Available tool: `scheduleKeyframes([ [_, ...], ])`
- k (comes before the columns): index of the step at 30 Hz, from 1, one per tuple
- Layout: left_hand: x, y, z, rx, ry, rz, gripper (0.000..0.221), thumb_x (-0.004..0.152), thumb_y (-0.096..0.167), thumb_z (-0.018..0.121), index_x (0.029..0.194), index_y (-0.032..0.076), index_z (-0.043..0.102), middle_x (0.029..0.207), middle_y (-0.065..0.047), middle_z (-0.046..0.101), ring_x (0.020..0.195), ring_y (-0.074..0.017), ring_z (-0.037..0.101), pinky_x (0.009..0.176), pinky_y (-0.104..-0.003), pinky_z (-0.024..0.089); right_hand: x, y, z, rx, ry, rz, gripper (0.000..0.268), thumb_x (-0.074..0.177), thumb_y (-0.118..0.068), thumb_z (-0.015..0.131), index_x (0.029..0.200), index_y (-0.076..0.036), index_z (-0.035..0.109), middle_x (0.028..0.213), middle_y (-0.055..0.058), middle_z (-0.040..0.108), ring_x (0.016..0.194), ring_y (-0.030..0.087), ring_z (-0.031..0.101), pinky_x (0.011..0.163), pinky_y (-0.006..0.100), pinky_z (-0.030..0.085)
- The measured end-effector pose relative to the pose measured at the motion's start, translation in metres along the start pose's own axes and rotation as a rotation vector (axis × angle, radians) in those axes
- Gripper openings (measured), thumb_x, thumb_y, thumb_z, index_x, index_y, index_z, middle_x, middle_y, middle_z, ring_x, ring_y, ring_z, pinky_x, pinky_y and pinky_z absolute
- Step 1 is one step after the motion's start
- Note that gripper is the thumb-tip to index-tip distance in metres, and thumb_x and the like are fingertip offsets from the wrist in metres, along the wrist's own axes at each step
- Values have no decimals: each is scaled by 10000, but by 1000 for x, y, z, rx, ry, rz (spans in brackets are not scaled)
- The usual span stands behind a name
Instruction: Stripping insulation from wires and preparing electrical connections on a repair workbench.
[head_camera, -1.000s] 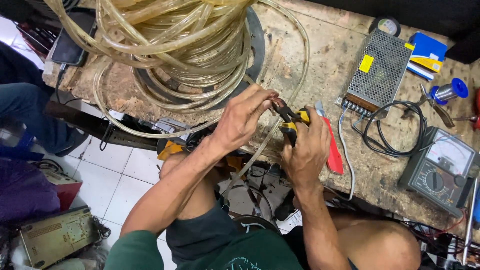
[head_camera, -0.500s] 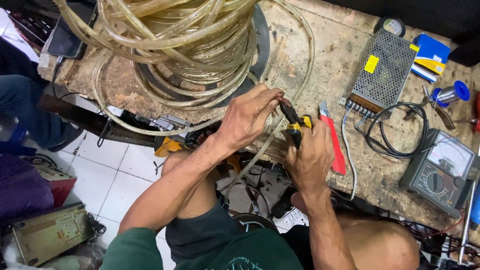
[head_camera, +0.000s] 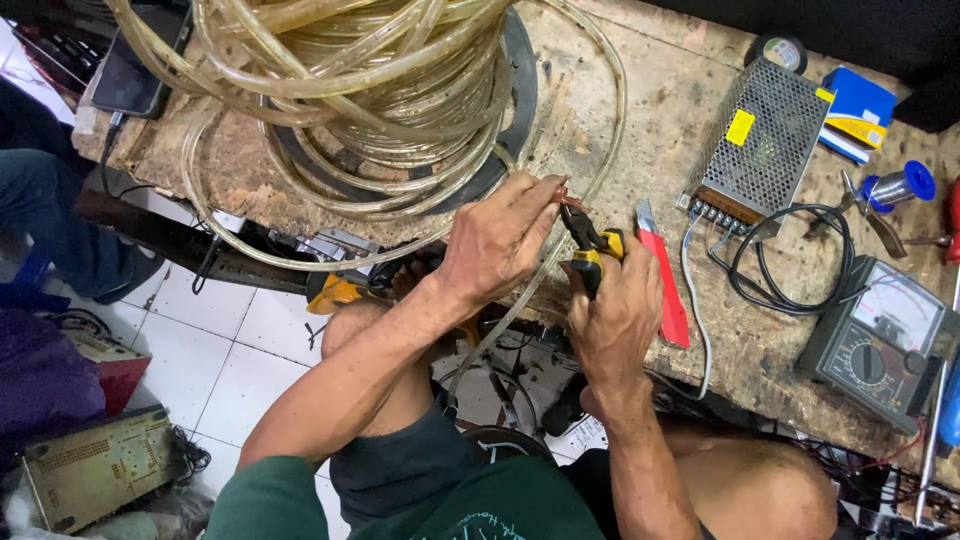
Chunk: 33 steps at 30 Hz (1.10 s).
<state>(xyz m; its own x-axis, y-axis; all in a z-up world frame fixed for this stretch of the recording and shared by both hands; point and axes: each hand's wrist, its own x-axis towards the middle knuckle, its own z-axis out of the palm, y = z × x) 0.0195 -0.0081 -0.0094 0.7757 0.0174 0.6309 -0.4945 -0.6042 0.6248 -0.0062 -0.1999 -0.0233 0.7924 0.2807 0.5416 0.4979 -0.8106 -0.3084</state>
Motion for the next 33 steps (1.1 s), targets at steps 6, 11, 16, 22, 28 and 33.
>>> scheduleKeyframes([
  [6,-1,-6,6,141,4,48,249,1055,285,514,1185,195,706,903,3,655,678,-199,705,572,-304,587,5,2,-2,19,7,-23,292,1058,-328,616,987,-45,618,1292,204,584,1090,355,616,853,454,508],
  [11,0,-6,7,135,6,61,248,1056,270,510,1170,170,707,888,-16,652,662,-219,699,574,-314,587,-7,24,13,-25,-18,-33,180,976,-200,679,986,-34,610,1224,194,578,1050,351,613,821,448,497],
  [16,4,1,1,138,-5,78,234,1054,252,516,1163,156,699,869,-33,646,667,-256,707,586,-341,593,-23,51,36,-18,-75,-28,234,827,-44,791,962,-25,600,1162,185,570,1002,347,617,785,450,502],
  [22,6,6,-1,101,13,37,222,1047,241,523,1139,146,701,844,-39,641,655,-265,706,564,-349,583,-27,55,37,93,-101,-8,180,814,-54,734,929,-45,596,1072,156,560,904,373,628,696,464,509],
  [28,7,6,-3,86,-35,-7,209,1035,238,529,1123,157,701,835,-46,633,669,-298,708,570,-383,586,-35,59,48,170,-79,20,192,832,-142,748,947,-76,609,945,114,530,744,411,618,594,514,513],
  [33,11,15,-9,97,-28,-20,205,1032,233,538,1117,155,708,832,-48,630,677,-301,710,581,-389,588,-18,41,32,72,-25,33,104,968,-148,694,898,-83,655,1026,103,597,748,254,628,601,341,528],
])
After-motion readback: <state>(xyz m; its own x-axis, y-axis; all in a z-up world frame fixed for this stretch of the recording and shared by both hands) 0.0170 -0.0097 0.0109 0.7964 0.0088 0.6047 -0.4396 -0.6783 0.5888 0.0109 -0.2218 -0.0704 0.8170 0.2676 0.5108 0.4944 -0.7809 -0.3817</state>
